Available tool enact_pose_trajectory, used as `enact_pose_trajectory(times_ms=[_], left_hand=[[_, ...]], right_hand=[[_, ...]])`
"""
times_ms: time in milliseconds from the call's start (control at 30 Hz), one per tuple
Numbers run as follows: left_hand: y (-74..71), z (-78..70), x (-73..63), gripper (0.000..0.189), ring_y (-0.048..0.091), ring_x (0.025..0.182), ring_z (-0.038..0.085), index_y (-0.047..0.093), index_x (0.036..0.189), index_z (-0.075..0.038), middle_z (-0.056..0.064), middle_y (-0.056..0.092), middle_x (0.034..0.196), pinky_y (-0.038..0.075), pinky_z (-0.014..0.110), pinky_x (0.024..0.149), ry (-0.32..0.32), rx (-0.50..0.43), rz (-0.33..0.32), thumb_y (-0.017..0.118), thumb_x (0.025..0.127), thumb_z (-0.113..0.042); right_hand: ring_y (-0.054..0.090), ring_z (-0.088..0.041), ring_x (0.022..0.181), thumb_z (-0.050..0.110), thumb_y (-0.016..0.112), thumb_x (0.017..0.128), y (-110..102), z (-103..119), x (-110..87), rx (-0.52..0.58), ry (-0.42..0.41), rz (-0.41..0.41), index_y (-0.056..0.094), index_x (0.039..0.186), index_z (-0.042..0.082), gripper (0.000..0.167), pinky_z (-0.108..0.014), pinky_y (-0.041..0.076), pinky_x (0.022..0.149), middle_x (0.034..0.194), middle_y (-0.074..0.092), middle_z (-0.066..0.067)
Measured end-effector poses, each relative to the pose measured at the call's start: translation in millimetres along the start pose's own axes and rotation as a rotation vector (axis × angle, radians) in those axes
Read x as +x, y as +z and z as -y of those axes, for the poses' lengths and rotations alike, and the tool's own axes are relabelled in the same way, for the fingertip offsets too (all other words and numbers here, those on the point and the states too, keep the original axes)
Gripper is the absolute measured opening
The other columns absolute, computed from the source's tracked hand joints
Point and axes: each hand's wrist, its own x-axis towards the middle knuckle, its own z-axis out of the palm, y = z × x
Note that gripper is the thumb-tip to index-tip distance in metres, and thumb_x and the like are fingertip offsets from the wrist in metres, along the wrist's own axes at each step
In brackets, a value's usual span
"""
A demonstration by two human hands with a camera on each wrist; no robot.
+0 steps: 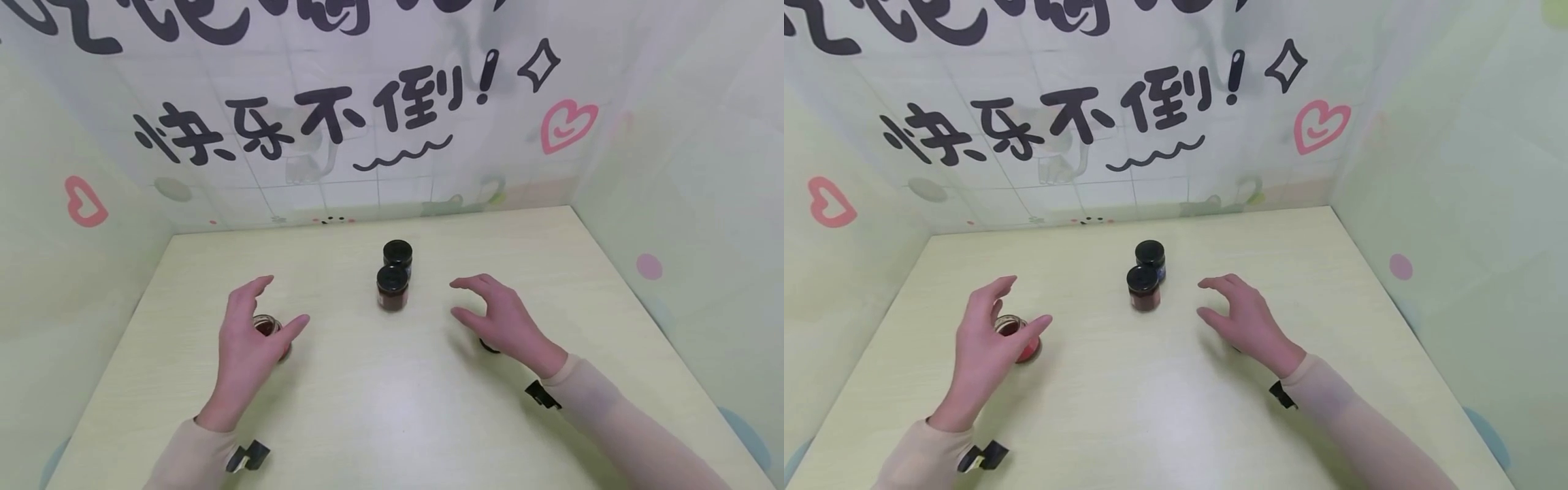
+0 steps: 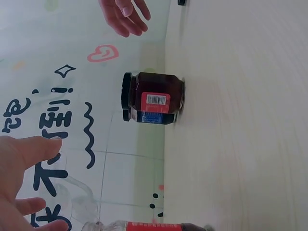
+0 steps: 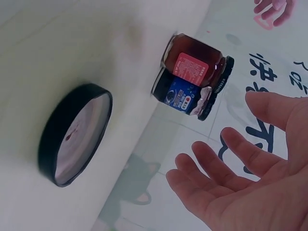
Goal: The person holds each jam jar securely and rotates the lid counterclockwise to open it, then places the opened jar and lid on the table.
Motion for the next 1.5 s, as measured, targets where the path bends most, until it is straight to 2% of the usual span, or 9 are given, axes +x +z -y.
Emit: enact_pose_trajectory(times_ms=[167, 267, 400, 467, 633, 767, 1033, 1300, 1500], left_hand=[[12.4, -4.2, 0.6, 0.076, 0.045, 0.132, 0.029, 0.049, 0.147, -0.017, 0.002, 0.048, 0.143, 0.038, 0.051, 0.105, 0.027, -0.025, 0.040, 0.086, 0.081, -0.028], [20.8, -7.6, 0.3, 0.074, 0.046, 0.131, 0.030, 0.049, 0.146, -0.018, 0.001, 0.049, 0.144, 0.033, 0.054, 0.105, 0.024, -0.030, 0.061, 0.085, 0.083, -0.031], [30.7, -13.1, 1.2, 0.072, 0.047, 0.132, 0.027, 0.049, 0.146, -0.017, 0.002, 0.049, 0.143, 0.031, 0.049, 0.110, 0.034, -0.056, 0.090, 0.084, 0.084, -0.032], [35.3, -15.5, 2.1, 0.072, 0.046, 0.133, 0.025, 0.049, 0.145, -0.014, 0.003, 0.050, 0.143, 0.036, 0.044, 0.110, 0.042, -0.079, 0.107, 0.084, 0.084, -0.030], [46.7, -17.2, 4.2, 0.072, 0.047, 0.132, 0.022, 0.049, 0.145, -0.012, 0.004, 0.051, 0.142, 0.038, 0.039, 0.111, 0.053, -0.125, 0.130, 0.084, 0.084, -0.029], [55.6, -17.1, 6.5, 0.071, 0.048, 0.132, 0.019, 0.049, 0.145, -0.012, 0.002, 0.052, 0.141, 0.038, 0.038, 0.111, 0.045, -0.165, 0.143, 0.084, 0.084, -0.029], [71.7, -17.9, 12.0, 0.069, 0.051, 0.129, 0.022, 0.050, 0.143, -0.011, 0.003, 0.055, 0.136, 0.041, 0.040, 0.109, 0.020, -0.238, 0.175, 0.084, 0.084, -0.027], [85.9, -15.0, 15.9, 0.064, 0.053, 0.127, 0.022, 0.053, 0.139, -0.013, 0.003, 0.058, 0.131, 0.043, 0.040, 0.107, -0.039, -0.244, 0.228, 0.084, 0.085, -0.024], [95.8, -13.0, 18.5, 0.061, 0.054, 0.126, 0.026, 0.055, 0.137, -0.014, 0.004, 0.060, 0.131, 0.044, 0.040, 0.106, -0.061, -0.258, 0.260, 0.084, 0.085, -0.025]], right_hand=[[0.058, -0.021, 0.121, 0.026, 0.075, 0.093, 3.3, 2.2, 3.7, 0.029, 0.005, 0.007, 0.064, 0.132, 0.014, 0.043, -0.045, 0.047, 0.098, 0.128, 0.063, -0.001], [0.058, -0.021, 0.122, 0.027, 0.074, 0.093, 5.3, 3.8, 5.9, 0.048, 0.009, 0.011, 0.063, 0.134, 0.015, 0.044, -0.045, 0.047, 0.099, 0.129, 0.063, -0.001], [0.058, -0.022, 0.120, 0.027, 0.074, 0.093, 7.3, 7.9, 9.2, 0.072, 0.031, 0.023, 0.062, 0.136, 0.017, 0.046, -0.047, 0.048, 0.097, 0.131, 0.062, 0.000], [0.058, -0.022, 0.119, 0.027, 0.074, 0.093, 8.6, 9.3, 10.8, 0.083, 0.042, 0.030, 0.062, 0.137, 0.017, 0.046, -0.047, 0.048, 0.097, 0.131, 0.062, 0.001], [0.057, -0.019, 0.115, 0.026, 0.074, 0.093, 13.8, 9.6, 15.8, 0.109, 0.055, 0.041, 0.060, 0.138, 0.017, 0.047, -0.045, 0.048, 0.098, 0.130, 0.061, 0.004], [0.057, -0.021, 0.117, 0.025, 0.074, 0.093, 18.1, 8.9, 20.4, 0.136, 0.063, 0.050, 0.059, 0.139, 0.016, 0.049, -0.044, 0.048, 0.099, 0.131, 0.061, 0.003], [0.057, -0.032, 0.121, 0.024, 0.073, 0.094, 25.3, 6.7, 28.3, 0.196, 0.080, 0.065, 0.057, 0.140, 0.012, 0.050, -0.046, 0.048, 0.100, 0.136, 0.060, -0.006], [0.060, -0.034, 0.118, 0.022, 0.074, 0.093, 32.4, 6.7, 33.7, 0.227, 0.067, 0.061, 0.058, 0.139, 0.010, 0.050, -0.050, 0.048, 0.099, 0.135, 0.060, -0.007], [0.060, -0.035, 0.118, 0.020, 0.074, 0.093, 36.1, 8.9, 35.6, 0.248, 0.072, 0.067, 0.059, 0.138, 0.010, 0.049, -0.049, 0.048, 0.100, 0.135, 0.061, -0.010]])
